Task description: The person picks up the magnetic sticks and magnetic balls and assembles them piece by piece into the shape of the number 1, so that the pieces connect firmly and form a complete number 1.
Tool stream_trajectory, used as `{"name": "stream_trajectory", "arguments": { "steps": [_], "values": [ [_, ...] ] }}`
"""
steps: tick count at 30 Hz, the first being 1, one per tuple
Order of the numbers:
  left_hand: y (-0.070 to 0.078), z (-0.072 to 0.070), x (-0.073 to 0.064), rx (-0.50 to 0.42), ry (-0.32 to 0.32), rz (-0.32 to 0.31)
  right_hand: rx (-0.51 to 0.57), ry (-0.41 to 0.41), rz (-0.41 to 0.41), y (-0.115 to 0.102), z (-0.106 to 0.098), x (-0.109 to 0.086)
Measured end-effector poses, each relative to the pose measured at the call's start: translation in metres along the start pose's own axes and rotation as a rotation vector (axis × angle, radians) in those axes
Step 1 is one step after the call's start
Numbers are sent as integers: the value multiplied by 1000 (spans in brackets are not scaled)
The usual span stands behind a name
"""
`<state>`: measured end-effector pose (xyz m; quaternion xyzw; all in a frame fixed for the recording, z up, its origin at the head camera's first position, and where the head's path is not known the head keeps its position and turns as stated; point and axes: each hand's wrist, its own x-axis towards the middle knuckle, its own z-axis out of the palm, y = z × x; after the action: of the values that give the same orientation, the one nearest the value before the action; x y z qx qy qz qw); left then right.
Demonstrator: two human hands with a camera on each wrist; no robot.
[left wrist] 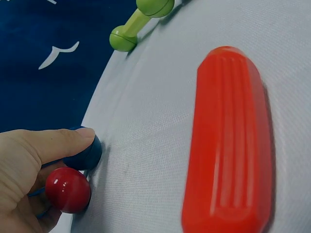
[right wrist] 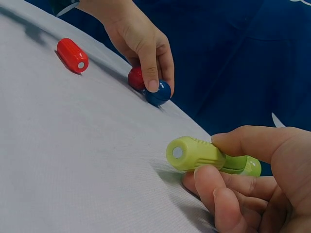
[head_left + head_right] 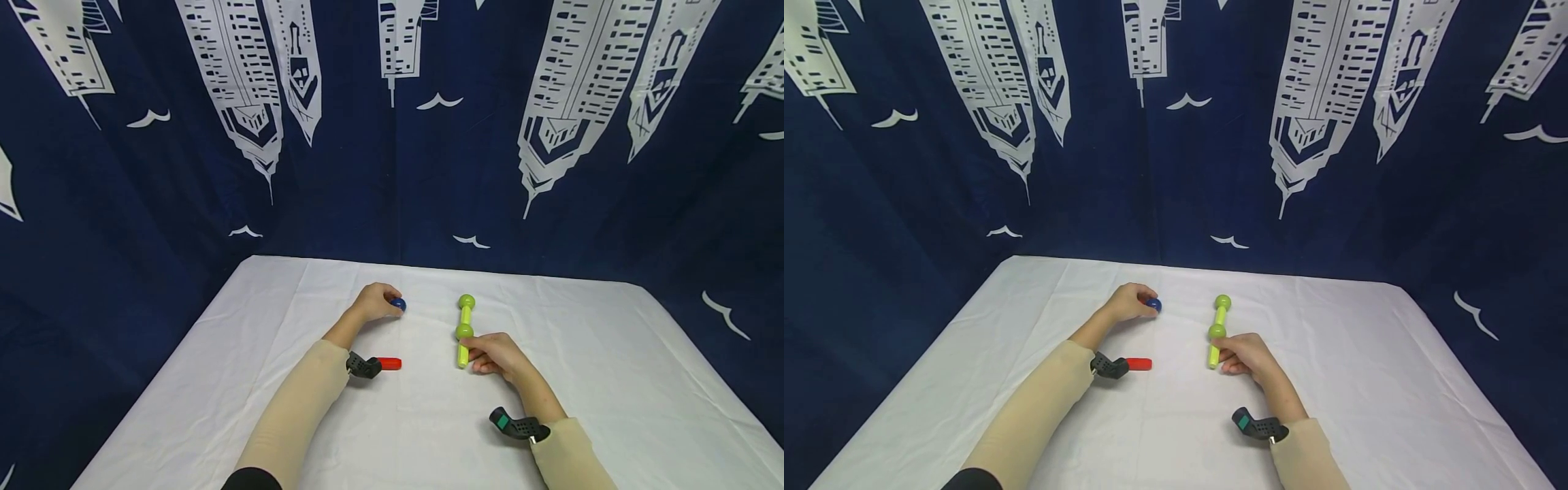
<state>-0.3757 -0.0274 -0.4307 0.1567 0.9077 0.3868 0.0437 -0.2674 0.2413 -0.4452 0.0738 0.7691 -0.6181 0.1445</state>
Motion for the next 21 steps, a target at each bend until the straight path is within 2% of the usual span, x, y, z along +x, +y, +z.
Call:
{"name": "stream_trajectory", "arguments": {
  "steps": [6,13,16,21],
  "values": [
    [3,-1,0,-36,38,16,-4,-4,-1,0,1,0],
    [16,2,-7,-106,67,103,-16,1,3,0,1,0],
    [22,6,-13,-137,59,136,-14,5,4,0,1,1],
    [30,14,-26,-182,25,148,-17,17,12,0,1,2]
  ]
}}
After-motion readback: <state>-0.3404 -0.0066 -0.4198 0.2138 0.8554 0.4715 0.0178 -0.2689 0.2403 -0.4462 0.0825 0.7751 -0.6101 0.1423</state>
